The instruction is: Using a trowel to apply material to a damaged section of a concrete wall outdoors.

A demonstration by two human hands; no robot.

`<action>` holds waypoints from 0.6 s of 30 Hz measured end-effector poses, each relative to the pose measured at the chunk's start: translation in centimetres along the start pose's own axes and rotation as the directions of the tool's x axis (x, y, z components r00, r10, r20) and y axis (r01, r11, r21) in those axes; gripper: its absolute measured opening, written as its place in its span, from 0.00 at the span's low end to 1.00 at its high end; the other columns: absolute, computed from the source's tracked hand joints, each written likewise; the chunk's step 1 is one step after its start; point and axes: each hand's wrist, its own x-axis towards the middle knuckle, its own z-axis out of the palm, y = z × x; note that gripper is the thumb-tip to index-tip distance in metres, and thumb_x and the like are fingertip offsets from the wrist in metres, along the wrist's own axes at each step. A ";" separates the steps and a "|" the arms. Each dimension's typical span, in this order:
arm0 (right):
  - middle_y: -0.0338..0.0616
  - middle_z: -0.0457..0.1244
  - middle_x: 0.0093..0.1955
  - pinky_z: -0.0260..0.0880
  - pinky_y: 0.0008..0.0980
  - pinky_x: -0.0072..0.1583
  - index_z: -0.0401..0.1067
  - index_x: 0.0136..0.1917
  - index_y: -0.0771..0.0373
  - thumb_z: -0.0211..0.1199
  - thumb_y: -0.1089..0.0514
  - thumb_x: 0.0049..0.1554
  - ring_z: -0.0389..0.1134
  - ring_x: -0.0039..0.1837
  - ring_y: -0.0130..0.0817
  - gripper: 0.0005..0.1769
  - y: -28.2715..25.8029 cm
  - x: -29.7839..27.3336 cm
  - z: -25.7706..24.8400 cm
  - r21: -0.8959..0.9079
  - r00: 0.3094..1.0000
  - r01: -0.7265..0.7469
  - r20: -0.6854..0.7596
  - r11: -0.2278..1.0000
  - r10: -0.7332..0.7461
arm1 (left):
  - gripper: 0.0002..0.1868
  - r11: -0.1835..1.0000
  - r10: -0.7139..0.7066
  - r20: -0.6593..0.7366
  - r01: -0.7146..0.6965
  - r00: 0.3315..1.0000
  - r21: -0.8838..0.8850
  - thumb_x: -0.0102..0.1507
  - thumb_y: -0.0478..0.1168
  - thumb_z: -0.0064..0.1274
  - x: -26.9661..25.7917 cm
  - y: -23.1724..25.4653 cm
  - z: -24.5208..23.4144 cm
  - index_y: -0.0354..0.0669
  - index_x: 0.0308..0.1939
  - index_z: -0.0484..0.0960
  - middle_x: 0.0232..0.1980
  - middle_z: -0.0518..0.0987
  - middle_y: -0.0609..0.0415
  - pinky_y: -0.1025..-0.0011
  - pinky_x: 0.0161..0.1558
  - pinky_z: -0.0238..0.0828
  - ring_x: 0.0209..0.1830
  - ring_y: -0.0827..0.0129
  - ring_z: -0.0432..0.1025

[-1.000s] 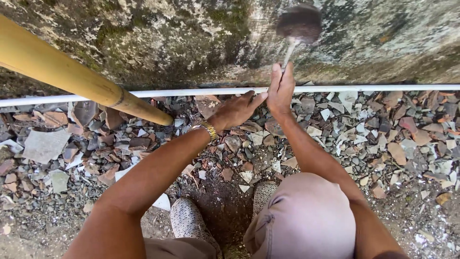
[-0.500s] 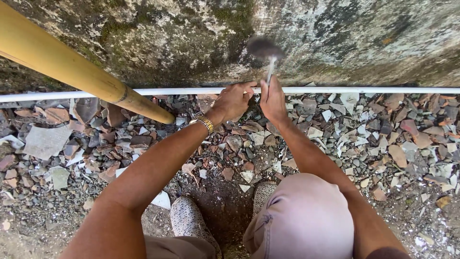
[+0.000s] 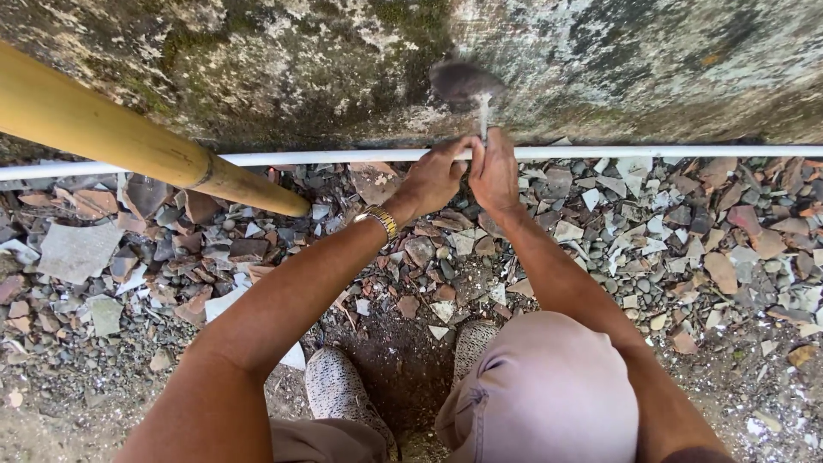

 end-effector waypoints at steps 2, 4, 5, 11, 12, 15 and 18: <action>0.59 0.58 0.43 0.62 0.52 0.46 0.61 0.54 0.72 0.50 0.61 0.69 0.62 0.45 0.50 0.08 -1.6 0.5 -1.3 0.090 0.997 -0.023 -0.074 0.996 0.030 | 0.31 0.996 0.076 -0.179 -0.084 0.981 -0.040 0.71 0.42 0.38 1.1 -1.4 1.5 0.37 0.76 0.51 0.76 0.62 0.37 0.58 0.74 0.55 0.73 0.48 0.62; 0.58 0.58 0.42 0.62 0.51 0.46 0.61 0.52 0.71 0.51 0.60 0.70 0.62 0.44 0.50 0.09 -1.5 1.4 -1.3 0.030 0.997 0.012 -0.078 0.999 -0.010 | 0.32 0.999 0.010 -0.149 -0.017 0.989 -0.048 0.72 0.45 0.36 1.6 -0.9 1.7 0.39 0.77 0.50 0.77 0.61 0.39 0.60 0.76 0.54 0.75 0.50 0.61; 0.58 0.57 0.42 0.62 0.50 0.46 0.61 0.51 0.70 0.52 0.59 0.70 0.61 0.44 0.50 0.11 -1.5 2.0 -1.5 -0.030 0.995 0.049 -0.087 0.998 -0.051 | 0.32 0.998 -0.048 -0.119 0.043 0.992 -0.048 0.72 0.48 0.34 2.1 -0.6 1.7 0.42 0.79 0.49 0.79 0.60 0.41 0.62 0.78 0.54 0.77 0.52 0.61; 0.52 0.57 0.41 0.62 0.45 0.42 0.62 0.49 0.68 0.50 0.56 0.71 0.59 0.40 0.42 0.12 3.5 -1.3 -0.7 -0.145 0.995 0.038 0.097 0.989 -0.024 | 0.41 0.999 0.035 0.041 -0.035 0.999 -0.004 0.72 0.59 0.31 2.5 -2.4 3.3 0.41 0.79 0.34 0.82 0.42 0.43 0.64 0.78 0.38 0.82 0.51 0.38; 0.52 0.57 0.41 0.62 0.45 0.42 0.62 0.49 0.68 0.50 0.56 0.71 0.59 0.40 0.42 0.12 3.2 -0.1 -0.8 -0.145 0.995 0.039 0.102 0.989 -0.024 | 0.41 0.999 0.032 0.041 -0.032 0.999 -0.008 0.72 0.59 0.31 2.5 -1.9 2.7 0.41 0.79 0.34 0.82 0.42 0.43 0.64 0.78 0.38 0.82 0.51 0.38; 0.52 0.57 0.41 0.64 0.44 0.45 0.64 0.51 0.66 0.48 0.58 0.73 0.59 0.43 0.43 0.10 2.2 1.2 -1.0 -0.031 0.981 0.145 -0.128 0.989 -0.147 | 0.40 0.991 0.032 0.043 -0.026 0.999 -0.130 0.71 0.57 0.30 2.5 -2.5 3.3 0.42 0.79 0.35 0.83 0.39 0.45 0.64 0.77 0.40 0.82 0.52 0.38; 0.55 0.58 0.41 0.62 0.46 0.44 0.64 0.49 0.68 0.50 0.56 0.72 0.60 0.42 0.45 0.13 2.2 1.0 -2.0 -0.188 0.997 0.079 0.006 0.979 -0.080 | 0.37 0.994 0.098 -0.073 -0.101 0.992 -0.040 0.73 0.52 0.33 3.8 -4.2 4.5 0.39 0.81 0.41 0.84 0.47 0.47 0.62 0.80 0.40 0.85 0.56 0.44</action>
